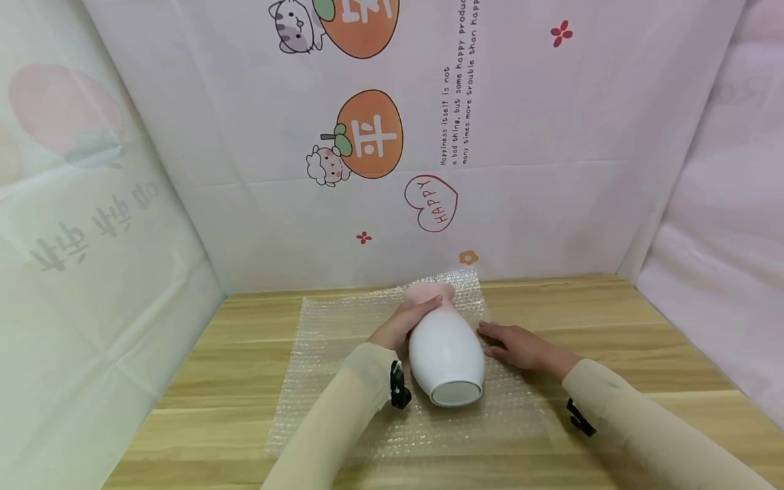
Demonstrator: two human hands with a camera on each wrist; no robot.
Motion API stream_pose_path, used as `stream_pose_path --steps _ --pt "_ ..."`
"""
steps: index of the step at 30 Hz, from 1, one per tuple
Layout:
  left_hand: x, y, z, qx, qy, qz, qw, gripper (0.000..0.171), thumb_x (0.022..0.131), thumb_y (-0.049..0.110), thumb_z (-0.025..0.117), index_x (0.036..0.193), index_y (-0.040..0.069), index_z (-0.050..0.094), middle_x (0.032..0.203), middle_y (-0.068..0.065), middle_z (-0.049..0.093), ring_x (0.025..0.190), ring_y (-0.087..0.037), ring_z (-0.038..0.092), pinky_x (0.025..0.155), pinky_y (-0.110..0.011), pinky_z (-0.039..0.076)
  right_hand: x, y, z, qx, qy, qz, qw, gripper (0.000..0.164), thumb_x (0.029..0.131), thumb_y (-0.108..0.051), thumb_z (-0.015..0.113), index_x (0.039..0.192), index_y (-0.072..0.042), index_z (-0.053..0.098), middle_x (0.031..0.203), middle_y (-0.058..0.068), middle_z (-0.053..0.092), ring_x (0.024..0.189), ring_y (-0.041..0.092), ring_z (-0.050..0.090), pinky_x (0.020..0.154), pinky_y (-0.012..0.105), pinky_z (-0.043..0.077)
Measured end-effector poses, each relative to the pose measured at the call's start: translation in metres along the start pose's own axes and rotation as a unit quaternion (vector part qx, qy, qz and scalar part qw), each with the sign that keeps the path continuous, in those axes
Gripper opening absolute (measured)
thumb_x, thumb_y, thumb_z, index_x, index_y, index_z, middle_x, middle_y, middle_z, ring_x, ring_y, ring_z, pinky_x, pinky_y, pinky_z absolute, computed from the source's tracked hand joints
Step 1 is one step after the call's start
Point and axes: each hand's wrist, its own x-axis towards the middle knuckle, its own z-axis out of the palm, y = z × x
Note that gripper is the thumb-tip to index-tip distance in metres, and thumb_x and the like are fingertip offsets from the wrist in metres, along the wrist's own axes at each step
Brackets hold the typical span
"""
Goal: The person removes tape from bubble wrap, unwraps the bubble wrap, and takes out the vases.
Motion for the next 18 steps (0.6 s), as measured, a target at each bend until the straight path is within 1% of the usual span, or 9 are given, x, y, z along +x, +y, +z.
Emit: stream_pose_path --steps 3,7,10,11,14,18 --pt "0.001 0.001 0.002 -0.002 0.001 -0.011 0.9999 0.085 0.075 0.063 0.072 0.141 0.018 0.043 0.114 -0.007 0.061 0.098 -0.027 0.062 0.084 -0.047 0.050 -0.001 0.000 0.000 0.002 -0.002 0.004 1.000 0.048 0.099 -0.016 0.056 0.139 0.009 0.045 0.143 0.029 0.041 0.130 0.046 0.038 0.104 0.057 0.031" --pt "0.004 0.001 0.001 0.011 0.003 -0.010 0.9999 0.082 0.075 0.061 0.073 0.139 0.017 0.045 0.114 -0.007 0.061 0.098 -0.027 0.062 0.083 -0.046 0.050 -0.001 0.002 -0.001 0.003 -0.005 0.010 1.000 0.048 0.099 -0.015 0.056 0.139 0.009 0.044 0.144 0.028 0.040 0.131 0.045 0.037 0.105 0.056 0.031" --pt "0.008 0.002 0.001 0.044 0.018 0.001 0.9989 0.081 0.077 0.059 0.072 0.137 0.011 0.046 0.112 -0.009 0.061 0.095 -0.027 0.063 0.081 -0.045 0.051 0.000 0.002 -0.001 0.004 -0.006 0.010 1.000 0.048 0.099 -0.015 0.056 0.140 0.009 0.044 0.144 0.028 0.040 0.132 0.045 0.037 0.105 0.056 0.031" --pt "0.008 0.002 0.001 0.049 0.023 0.003 0.9985 0.081 0.077 0.058 0.072 0.137 0.010 0.047 0.112 -0.009 0.061 0.095 -0.027 0.063 0.082 -0.045 0.051 0.000 0.002 -0.001 0.006 -0.007 0.011 1.000 0.048 0.099 -0.015 0.056 0.140 0.009 0.044 0.144 0.028 0.040 0.132 0.045 0.037 0.105 0.056 0.030" --pt "0.011 0.001 0.001 0.058 0.035 0.004 0.9977 0.078 0.078 0.055 0.073 0.134 0.006 0.048 0.110 -0.010 0.061 0.093 -0.027 0.063 0.081 -0.045 0.051 0.001 0.001 0.000 0.008 -0.007 0.008 1.000 0.049 0.099 -0.017 0.056 0.140 0.009 0.044 0.144 0.028 0.040 0.132 0.045 0.037 0.105 0.056 0.030" --pt "0.013 -0.001 0.000 0.043 0.034 0.001 0.9985 0.076 0.079 0.051 0.073 0.132 0.004 0.048 0.110 -0.012 0.061 0.094 -0.028 0.063 0.082 -0.045 0.051 0.001 0.001 0.001 0.009 -0.009 0.009 1.000 0.050 0.100 -0.018 0.056 0.140 0.009 0.044 0.144 0.028 0.039 0.132 0.045 0.036 0.106 0.056 0.030"
